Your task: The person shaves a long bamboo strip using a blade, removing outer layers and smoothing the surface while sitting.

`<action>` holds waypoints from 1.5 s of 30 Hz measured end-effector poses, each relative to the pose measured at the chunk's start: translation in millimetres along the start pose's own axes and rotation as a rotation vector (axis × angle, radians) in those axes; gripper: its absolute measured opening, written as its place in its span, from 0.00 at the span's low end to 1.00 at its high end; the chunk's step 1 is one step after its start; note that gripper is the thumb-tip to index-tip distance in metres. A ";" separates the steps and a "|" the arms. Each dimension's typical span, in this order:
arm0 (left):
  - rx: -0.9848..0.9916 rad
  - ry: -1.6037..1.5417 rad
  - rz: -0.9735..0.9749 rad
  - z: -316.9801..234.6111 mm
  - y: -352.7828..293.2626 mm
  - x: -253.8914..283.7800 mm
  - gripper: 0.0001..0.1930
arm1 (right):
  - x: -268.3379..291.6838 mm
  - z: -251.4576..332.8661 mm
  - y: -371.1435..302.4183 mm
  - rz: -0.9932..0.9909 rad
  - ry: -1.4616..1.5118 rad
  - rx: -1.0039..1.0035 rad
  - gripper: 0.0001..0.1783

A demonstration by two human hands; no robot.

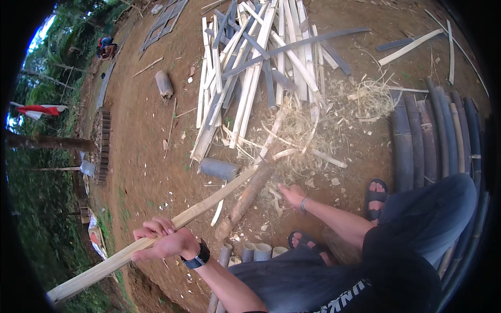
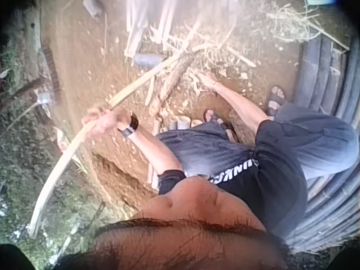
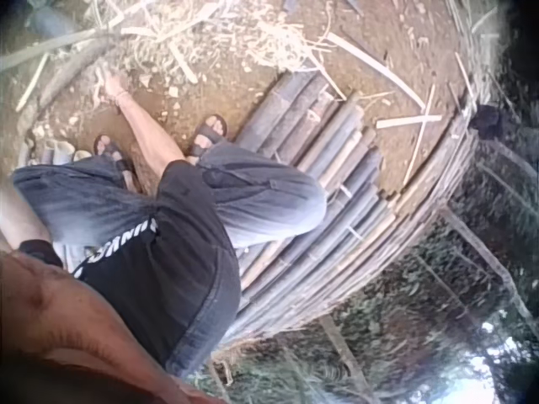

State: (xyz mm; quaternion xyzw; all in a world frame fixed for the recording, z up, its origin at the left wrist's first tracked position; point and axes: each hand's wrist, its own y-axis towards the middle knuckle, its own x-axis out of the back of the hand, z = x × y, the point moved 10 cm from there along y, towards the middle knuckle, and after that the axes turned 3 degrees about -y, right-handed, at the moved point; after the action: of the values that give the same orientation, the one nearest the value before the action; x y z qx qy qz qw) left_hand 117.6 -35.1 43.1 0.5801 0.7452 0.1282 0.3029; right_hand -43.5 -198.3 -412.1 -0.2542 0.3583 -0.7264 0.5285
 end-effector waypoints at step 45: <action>0.038 -0.037 0.059 1.6 -0.3 -24.7 0.34 | 28.9 99.1 -57.8 -0.136 0.307 0.617 0.38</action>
State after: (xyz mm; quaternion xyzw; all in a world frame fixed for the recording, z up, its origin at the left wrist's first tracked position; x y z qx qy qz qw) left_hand 121.9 -58.7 49.1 0.6099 0.7242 0.1124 0.3015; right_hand -12.2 -240.0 -305.9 0.0066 0.1795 -0.8638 0.4708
